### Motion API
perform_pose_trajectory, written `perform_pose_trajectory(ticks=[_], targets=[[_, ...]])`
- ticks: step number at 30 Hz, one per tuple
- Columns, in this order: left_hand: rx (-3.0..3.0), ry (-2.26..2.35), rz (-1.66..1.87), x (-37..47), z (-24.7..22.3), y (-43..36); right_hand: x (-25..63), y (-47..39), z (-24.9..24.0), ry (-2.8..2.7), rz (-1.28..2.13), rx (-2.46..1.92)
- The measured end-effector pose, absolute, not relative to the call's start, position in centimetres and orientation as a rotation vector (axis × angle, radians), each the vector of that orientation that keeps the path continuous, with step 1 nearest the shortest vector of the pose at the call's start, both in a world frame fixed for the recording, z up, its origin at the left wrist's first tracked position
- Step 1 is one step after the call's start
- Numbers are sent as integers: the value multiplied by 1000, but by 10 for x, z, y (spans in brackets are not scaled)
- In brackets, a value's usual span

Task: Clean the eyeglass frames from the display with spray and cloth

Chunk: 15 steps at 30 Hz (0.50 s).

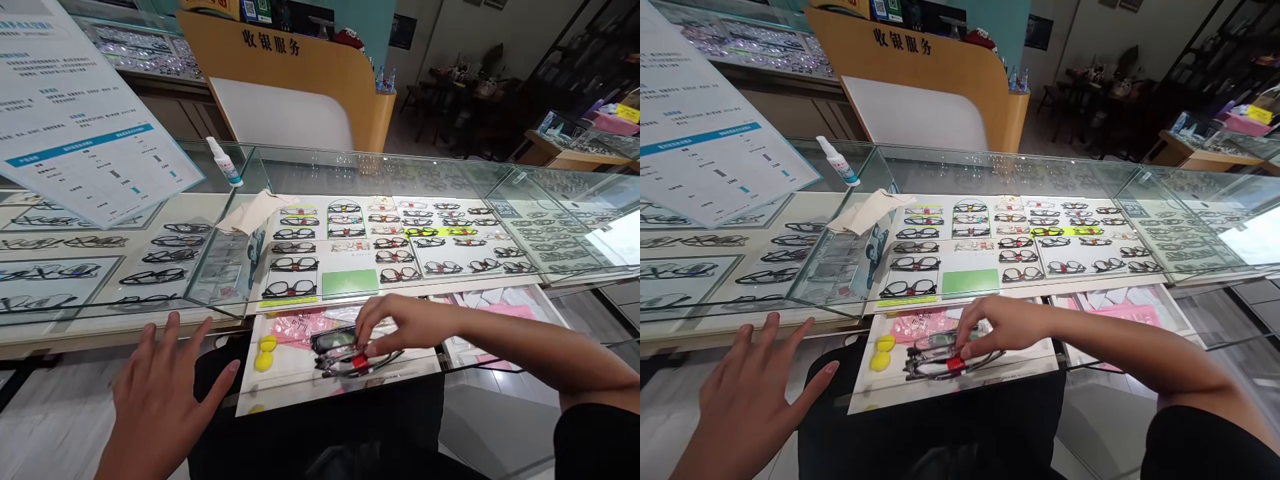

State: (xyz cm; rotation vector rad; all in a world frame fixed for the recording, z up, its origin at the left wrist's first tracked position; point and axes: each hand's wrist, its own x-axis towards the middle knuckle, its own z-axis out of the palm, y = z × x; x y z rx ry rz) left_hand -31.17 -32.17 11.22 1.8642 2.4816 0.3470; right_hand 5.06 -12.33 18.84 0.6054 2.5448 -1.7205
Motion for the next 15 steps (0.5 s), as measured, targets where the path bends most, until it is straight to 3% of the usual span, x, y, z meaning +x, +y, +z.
perform_pose_trajectory(ticks=[2,4,7,12,15], targets=[[1849,2489,380,-312,113,-321,62,-108,228,2810,-1494,652],[1826,2497,433,-311,115,-320,73,-81,250,3038,-1032,790],[1792,2505,491,-311,117,-320,86,-35,245,3063,-502,997],[1759,2512,526,-313,114,-324,95,14,201,2994,-157,1218],[1771,2522,535,-314,114,-322,95,24,189,2972,-136,1298]])
